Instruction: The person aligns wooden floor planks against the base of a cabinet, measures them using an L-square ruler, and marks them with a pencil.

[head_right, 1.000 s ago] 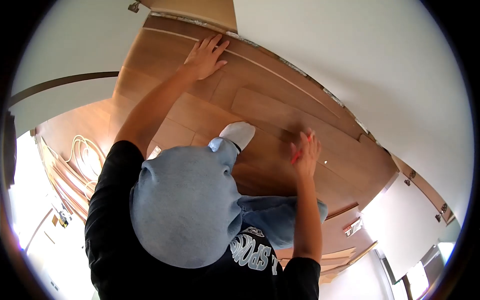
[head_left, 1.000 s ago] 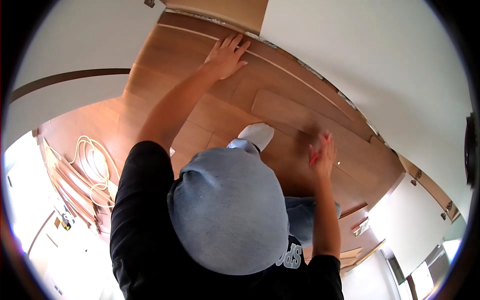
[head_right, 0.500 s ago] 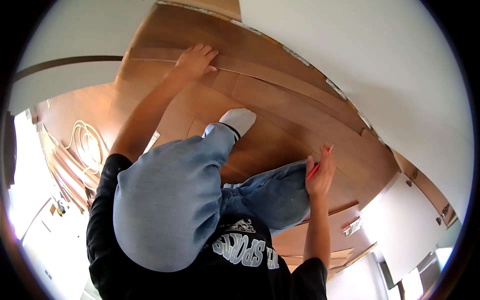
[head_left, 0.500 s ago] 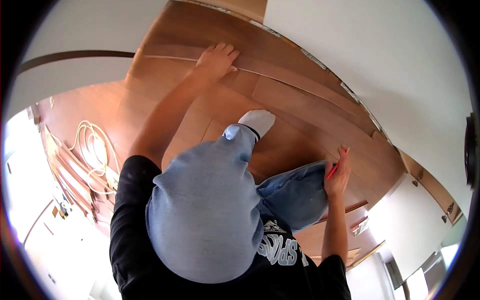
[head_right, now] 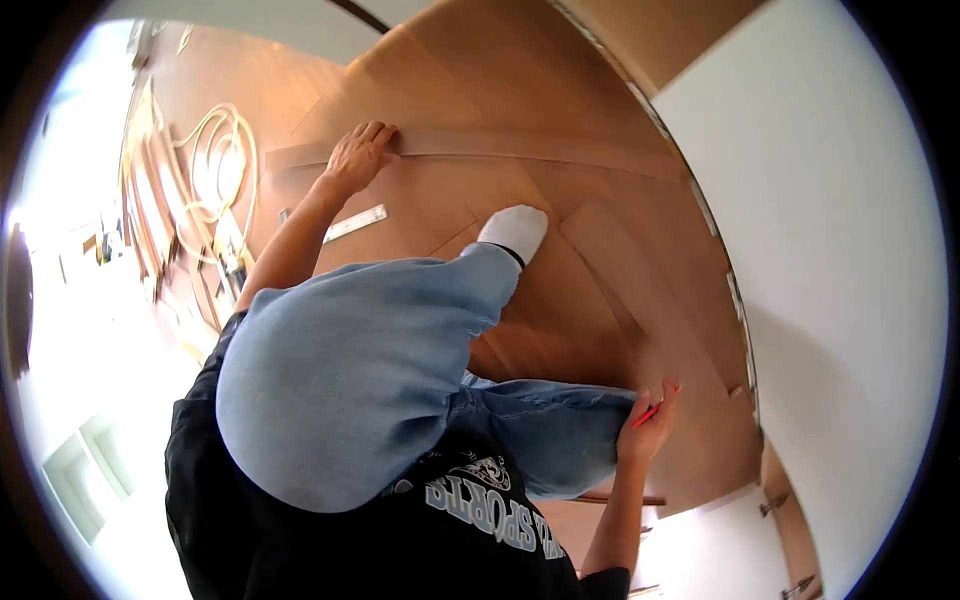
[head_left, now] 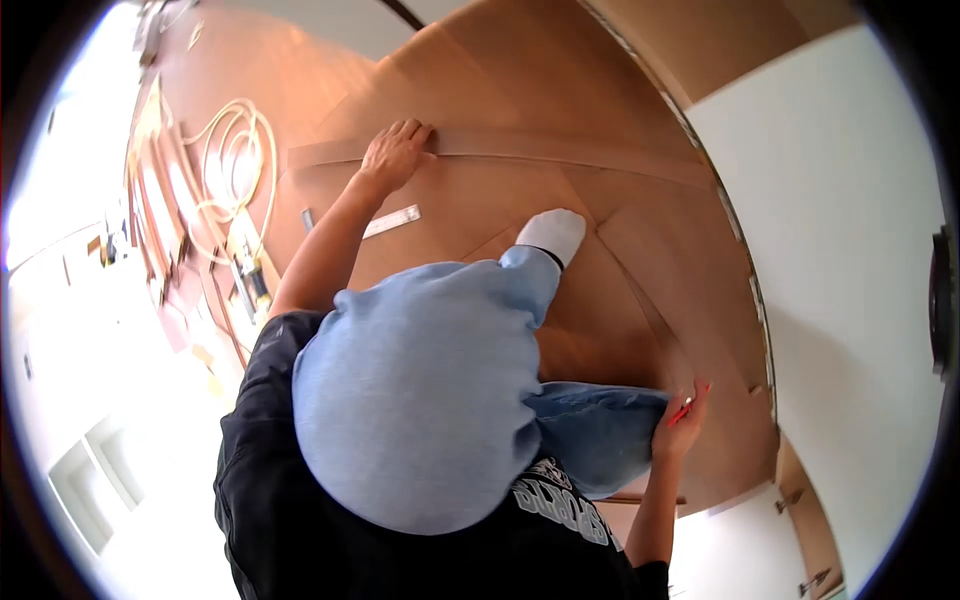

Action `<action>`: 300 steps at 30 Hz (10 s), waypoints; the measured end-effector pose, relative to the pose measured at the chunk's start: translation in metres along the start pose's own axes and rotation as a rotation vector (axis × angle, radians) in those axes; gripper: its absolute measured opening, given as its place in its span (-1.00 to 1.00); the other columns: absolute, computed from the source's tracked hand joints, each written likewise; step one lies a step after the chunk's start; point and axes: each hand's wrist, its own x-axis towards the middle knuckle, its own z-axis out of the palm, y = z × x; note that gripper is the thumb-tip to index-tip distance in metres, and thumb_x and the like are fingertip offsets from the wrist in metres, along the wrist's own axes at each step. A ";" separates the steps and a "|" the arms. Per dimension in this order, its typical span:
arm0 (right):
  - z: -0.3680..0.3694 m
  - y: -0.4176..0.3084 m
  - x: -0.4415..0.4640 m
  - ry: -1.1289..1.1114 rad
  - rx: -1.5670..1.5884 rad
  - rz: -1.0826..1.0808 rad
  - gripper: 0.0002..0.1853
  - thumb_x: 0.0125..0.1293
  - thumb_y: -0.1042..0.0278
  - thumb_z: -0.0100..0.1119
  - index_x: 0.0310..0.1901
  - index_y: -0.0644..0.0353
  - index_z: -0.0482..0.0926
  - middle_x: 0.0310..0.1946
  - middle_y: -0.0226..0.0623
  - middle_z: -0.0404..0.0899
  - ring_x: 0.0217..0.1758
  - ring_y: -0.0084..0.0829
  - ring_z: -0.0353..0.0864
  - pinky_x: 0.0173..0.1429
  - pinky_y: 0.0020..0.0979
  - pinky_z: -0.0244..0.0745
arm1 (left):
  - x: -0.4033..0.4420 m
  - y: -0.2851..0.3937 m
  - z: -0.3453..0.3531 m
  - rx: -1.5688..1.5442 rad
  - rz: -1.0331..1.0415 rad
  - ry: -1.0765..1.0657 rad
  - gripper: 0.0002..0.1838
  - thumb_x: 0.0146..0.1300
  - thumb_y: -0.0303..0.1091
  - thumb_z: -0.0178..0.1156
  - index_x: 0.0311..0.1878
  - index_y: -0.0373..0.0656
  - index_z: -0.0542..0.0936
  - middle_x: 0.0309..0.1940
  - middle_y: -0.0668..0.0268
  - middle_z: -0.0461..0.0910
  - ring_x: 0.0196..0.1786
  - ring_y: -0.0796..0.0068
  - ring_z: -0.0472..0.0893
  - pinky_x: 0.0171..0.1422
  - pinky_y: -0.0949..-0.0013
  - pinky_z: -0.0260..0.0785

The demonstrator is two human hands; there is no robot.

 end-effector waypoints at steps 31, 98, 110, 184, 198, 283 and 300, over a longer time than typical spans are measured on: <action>0.050 -0.155 0.110 -0.129 0.036 -0.476 -0.69 0.71 0.34 0.12 0.31 0.30 0.62 0.18 0.03 0.76 0.28 0.04 0.73 0.47 -0.10 0.57 | -0.249 -0.102 0.035 -0.445 -0.549 0.093 -0.70 0.63 -0.27 0.12 0.30 -0.07 0.64 0.06 0.02 0.61 0.16 -0.17 0.70 0.29 -0.09 0.61; 0.321 -0.402 0.026 -0.458 -0.080 -0.351 -0.27 0.45 0.32 0.41 0.58 0.17 0.33 0.20 0.22 0.56 0.22 0.27 0.63 0.29 0.11 0.60 | -0.096 -0.111 0.080 -0.416 0.033 0.433 -0.40 0.27 0.11 0.58 0.36 0.23 0.72 0.39 0.39 0.60 0.39 0.23 0.58 0.48 0.02 0.35; 0.312 -0.408 0.051 -0.327 0.085 -0.388 -0.36 0.52 0.35 0.32 0.55 0.22 0.35 0.16 0.15 0.67 0.24 0.16 0.66 0.29 0.02 0.62 | -0.098 -0.112 0.082 -0.422 0.027 0.396 -0.39 0.32 0.11 0.54 0.43 0.32 0.70 0.44 0.42 0.56 0.44 0.27 0.54 0.52 0.02 0.30; 0.204 -0.329 0.023 -0.382 0.060 -0.303 -0.57 0.61 0.33 0.23 0.44 0.17 0.56 0.22 0.08 0.73 0.25 0.10 0.73 0.34 -0.03 0.66 | -0.149 -0.271 0.049 -0.330 -0.411 0.596 -0.61 0.50 -0.25 0.40 0.34 0.01 0.75 0.16 0.15 0.78 0.23 0.09 0.75 0.38 0.07 0.59; 0.233 -0.311 0.001 -0.438 -0.289 -0.462 -0.32 0.49 0.20 0.37 0.57 0.19 0.41 0.21 0.08 0.56 0.25 0.16 0.64 0.37 0.02 0.61 | -0.110 -0.083 0.055 -0.378 -0.133 0.252 -0.30 0.27 0.01 0.55 0.39 -0.12 0.63 0.31 0.22 0.63 0.42 0.12 0.55 0.47 0.05 0.42; 0.289 -0.302 0.119 -0.113 -0.279 -0.618 -0.28 0.33 -0.10 0.48 0.48 -0.12 0.53 0.67 -0.28 0.34 0.70 -0.10 0.22 0.75 0.17 -0.05 | -0.032 -0.164 0.065 -1.755 -0.740 -0.023 -0.25 0.59 0.06 0.40 0.40 -0.51 0.43 0.33 0.09 0.67 0.32 0.31 0.73 0.44 0.35 0.63; 0.297 -0.294 0.121 -0.045 -0.283 -0.673 -0.27 0.31 -0.20 0.49 0.45 -0.13 0.56 0.61 -0.25 0.38 0.65 -0.09 0.28 0.70 0.25 0.04 | -0.026 -0.133 -0.003 -0.171 0.156 -0.087 -0.23 0.34 0.05 0.51 0.60 0.15 0.55 0.57 0.19 0.49 0.62 -0.06 0.40 0.64 -0.29 0.29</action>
